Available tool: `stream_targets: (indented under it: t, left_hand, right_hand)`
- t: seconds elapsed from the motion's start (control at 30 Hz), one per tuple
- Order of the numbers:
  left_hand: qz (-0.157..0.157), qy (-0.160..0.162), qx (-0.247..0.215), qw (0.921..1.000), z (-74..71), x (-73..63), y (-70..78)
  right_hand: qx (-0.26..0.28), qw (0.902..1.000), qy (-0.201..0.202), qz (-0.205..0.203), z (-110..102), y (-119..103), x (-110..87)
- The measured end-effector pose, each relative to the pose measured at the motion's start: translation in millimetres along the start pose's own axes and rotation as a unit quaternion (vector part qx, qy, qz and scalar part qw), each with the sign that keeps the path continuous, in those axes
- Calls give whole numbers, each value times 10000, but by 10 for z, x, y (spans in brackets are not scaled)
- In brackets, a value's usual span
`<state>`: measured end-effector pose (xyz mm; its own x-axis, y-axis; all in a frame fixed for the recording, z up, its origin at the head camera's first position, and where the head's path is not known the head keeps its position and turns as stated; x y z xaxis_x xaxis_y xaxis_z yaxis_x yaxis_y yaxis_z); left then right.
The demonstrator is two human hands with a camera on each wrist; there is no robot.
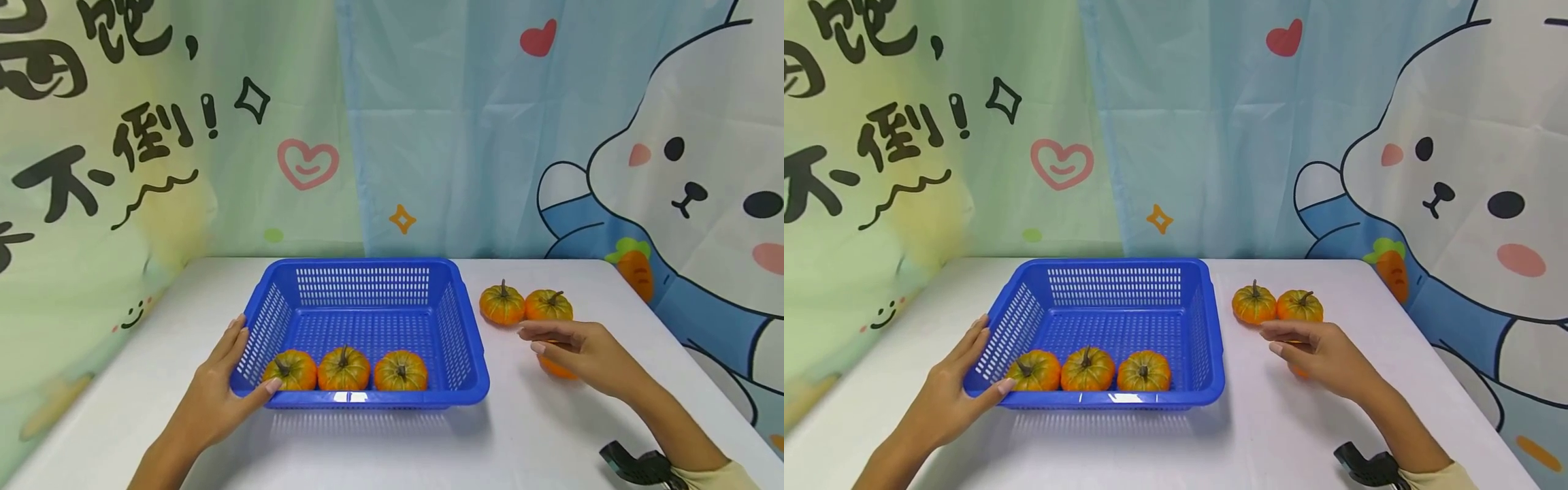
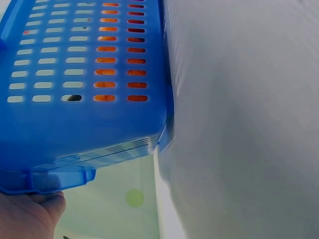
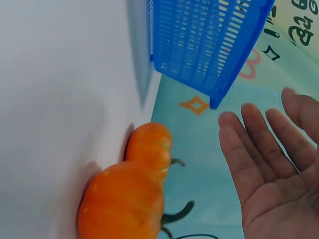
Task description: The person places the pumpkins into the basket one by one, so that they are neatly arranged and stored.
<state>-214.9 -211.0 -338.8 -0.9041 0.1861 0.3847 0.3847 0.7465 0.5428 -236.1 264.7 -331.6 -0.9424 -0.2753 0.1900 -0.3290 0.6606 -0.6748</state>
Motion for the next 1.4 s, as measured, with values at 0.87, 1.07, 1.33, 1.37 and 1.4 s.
stream_targets:
  t: [0.87, 1.07, 1.33, 1.37, 1.4]
  left_hand:
    - [-73, -52, 11, 10000, 4, 8, 14]
    - [-69, -57, 48, 9999, 11, 9, 10]
    - [-25, -8, 20, 10000, 11, 2, 5]
    - [-36, -13, 19, 10000, 11, 1, 3]
    - [-42, -16, 17, 10000, 9, 2, 4]
  right_hand:
    - [-716, 9898, 235, 1209, -325, 856, -198]
    - [-544, 9869, -317, 1486, -163, 1072, -233]
    - [-408, 9839, -404, 1693, -121, 1123, -206]
    - [-374, 9828, -417, 1758, -115, 1133, -205]
    - [-339, 9819, -419, 1813, -110, 1140, -203]
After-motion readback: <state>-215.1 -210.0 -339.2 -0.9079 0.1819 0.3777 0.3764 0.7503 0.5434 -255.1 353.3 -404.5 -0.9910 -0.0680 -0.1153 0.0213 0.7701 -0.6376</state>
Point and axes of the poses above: each hand's wrist, its own x-axis towards the middle knuckle, its own z-axis out of the palm, y = z × x, the point moved 9 cm from there along x, towards the middle knuckle, and after that the axes turned 3 degrees about -x, right-handed, at the moved point
